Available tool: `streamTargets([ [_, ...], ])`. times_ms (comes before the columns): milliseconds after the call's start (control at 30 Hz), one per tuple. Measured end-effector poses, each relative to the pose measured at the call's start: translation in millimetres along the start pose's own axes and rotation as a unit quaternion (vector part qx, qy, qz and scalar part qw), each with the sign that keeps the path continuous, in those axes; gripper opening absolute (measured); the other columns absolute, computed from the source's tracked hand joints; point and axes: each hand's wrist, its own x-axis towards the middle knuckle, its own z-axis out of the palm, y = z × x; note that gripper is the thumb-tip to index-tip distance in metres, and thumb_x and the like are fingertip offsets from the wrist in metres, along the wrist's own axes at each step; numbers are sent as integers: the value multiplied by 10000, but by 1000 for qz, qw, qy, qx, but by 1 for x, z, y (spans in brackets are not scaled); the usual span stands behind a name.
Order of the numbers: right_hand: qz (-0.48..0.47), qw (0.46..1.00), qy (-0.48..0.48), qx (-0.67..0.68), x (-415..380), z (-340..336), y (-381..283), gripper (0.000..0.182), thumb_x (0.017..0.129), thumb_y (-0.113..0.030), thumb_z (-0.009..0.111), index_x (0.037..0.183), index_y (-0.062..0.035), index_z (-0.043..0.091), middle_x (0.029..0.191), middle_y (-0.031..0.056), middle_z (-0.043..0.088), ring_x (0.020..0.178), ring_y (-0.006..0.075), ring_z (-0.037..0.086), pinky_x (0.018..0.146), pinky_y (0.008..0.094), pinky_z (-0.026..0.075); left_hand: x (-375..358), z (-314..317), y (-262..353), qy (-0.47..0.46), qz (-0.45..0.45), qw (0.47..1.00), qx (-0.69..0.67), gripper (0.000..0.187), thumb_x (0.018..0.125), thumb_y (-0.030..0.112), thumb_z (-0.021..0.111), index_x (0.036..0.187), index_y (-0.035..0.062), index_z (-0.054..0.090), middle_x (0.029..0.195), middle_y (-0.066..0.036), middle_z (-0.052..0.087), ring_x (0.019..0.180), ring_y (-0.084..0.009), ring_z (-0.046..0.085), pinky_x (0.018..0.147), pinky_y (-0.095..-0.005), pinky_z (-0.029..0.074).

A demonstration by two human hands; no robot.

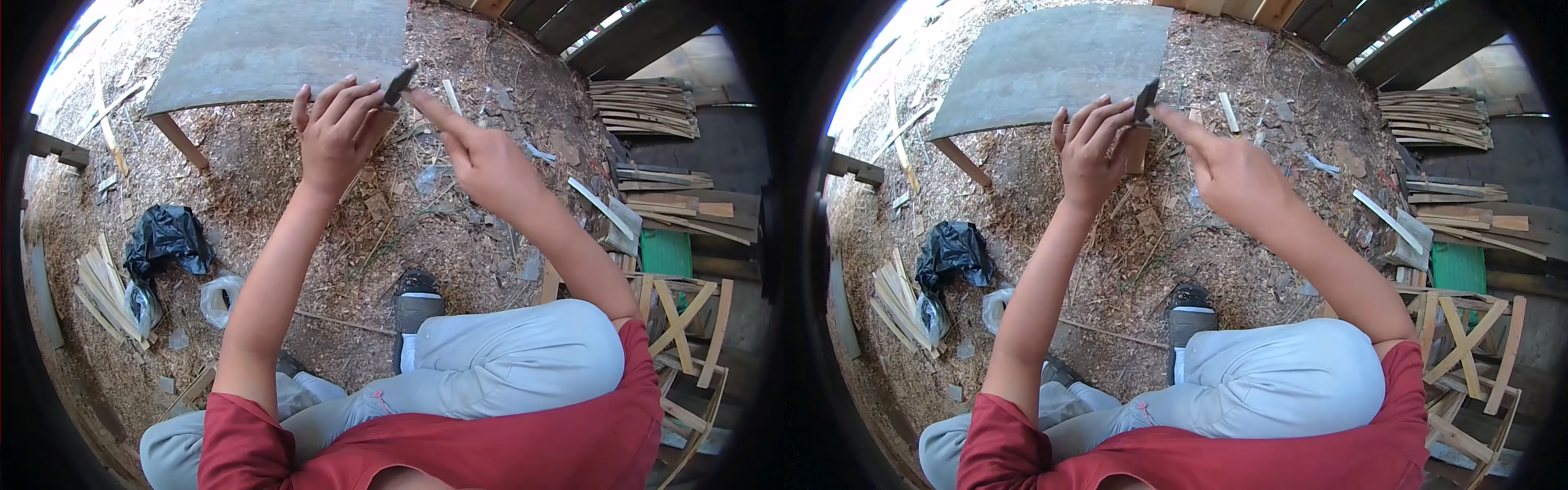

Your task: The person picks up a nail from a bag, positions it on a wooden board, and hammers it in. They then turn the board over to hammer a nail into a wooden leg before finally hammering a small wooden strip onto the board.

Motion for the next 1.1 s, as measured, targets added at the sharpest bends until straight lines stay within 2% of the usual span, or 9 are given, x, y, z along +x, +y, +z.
streamTargets([
  [33, 24, 998, -59, -20, 2, 0, -1, 591, 1106, -127, 535, 1652, -328, 430, 694, 154, 680, 525, 186, 602, 509, 414, 469, 0, 0, 0, -1, -2, 1000, 1, 314, 923, 157, 769, 1223, 249, 769, 1328, 90, 737, 1345, -176, 617, 1272, -443, 197],
  [167, 44, 988, 108, 102, 4, -25, -18, 571, 1110, -155, 526, 1645, -335, 437, 714, 180, 690, 544, 257, 630, 553, 460, 508, -2, 2, 0, 0, 5, 1000, 2, 314, 923, 160, 768, 1224, 249, 770, 1324, 88, 738, 1344, -179, 616, 1271, -442, 202],
  [267, -54, 952, 252, 163, 3, -13, -7, 568, 1104, -97, 522, 1628, -312, 487, 1225, 128, 792, 551, 100, 529, 585, 290, 489, 0, 1, 1, 4, 8, 1000, 8, 317, 921, 162, 770, 1226, 248, 769, 1325, 85, 739, 1343, -181, 617, 1271, -442, 201],
  [333, 15, 998, -46, -43, -2, 10, 5, 548, 1117, -152, 536, 1634, -322, 466, 720, 162, 678, 521, 196, 599, 540, 408, 500, 1, -1, 0, -9, 1, 1000, -1, 316, 923, 163, 770, 1227, 246, 770, 1327, 82, 739, 1343, -181, 616, 1270, -442, 200],
  [567, 32, 981, 152, 121, 1, -22, -19, 599, 1089, -127, 552, 1643, -328, 443, 781, 205, 700, 580, 349, 639, 624, 474, 541, -1, 2, 0, -3, 4, 1000, 6, 310, 923, 163, 769, 1223, 242, 769, 1328, 83, 740, 1341, -183, 618, 1271, -443, 202],
  [633, 0, 991, 117, 68, -6, -4, -8, 530, 1116, -138, 534, 1621, -294, 494, 1077, 115, 804, 571, 123, 563, 600, 318, 493, 0, 2, 0, 2, 5, 1000, 2, 317, 919, 161, 773, 1225, 242, 767, 1332, 83, 737, 1341, -183, 616, 1270, -447, 203],
  [767, 32, 992, -107, -58, -2, -2, -6, 508, 1128, -148, 526, 1628, -227, 487, 1050, 89, 800, 589, 127, 571, 605, 347, 500, 1, 0, -1, -5, 0, 1000, 3, 324, 917, 163, 776, 1231, 243, 766, 1335, 82, 734, 1342, -182, 616, 1268, -449, 209],
  [967, -73, 960, 236, 129, 0, -10, -3, 649, 1091, -146, 551, 1653, -424, 386, 861, 241, 738, 659, 332, 713, 653, 489, 567, -1, 2, 0, 0, 8, 1000, 4, 335, 918, 164, 777, 1243, 246, 763, 1334, 83, 734, 1342, -184, 616, 1269, -447, 216],
  [1100, 11, 998, -47, -46, -4, 8, 14, 618, 1112, -148, 514, 1670, -378, 381, 831, 209, 728, 559, 188, 650, 544, 382, 522, 1, -1, -2, -5, 8, 1000, 0, 342, 917, 161, 778, 1248, 243, 759, 1337, 84, 733, 1343, -183, 615, 1268, -451, 215],
])
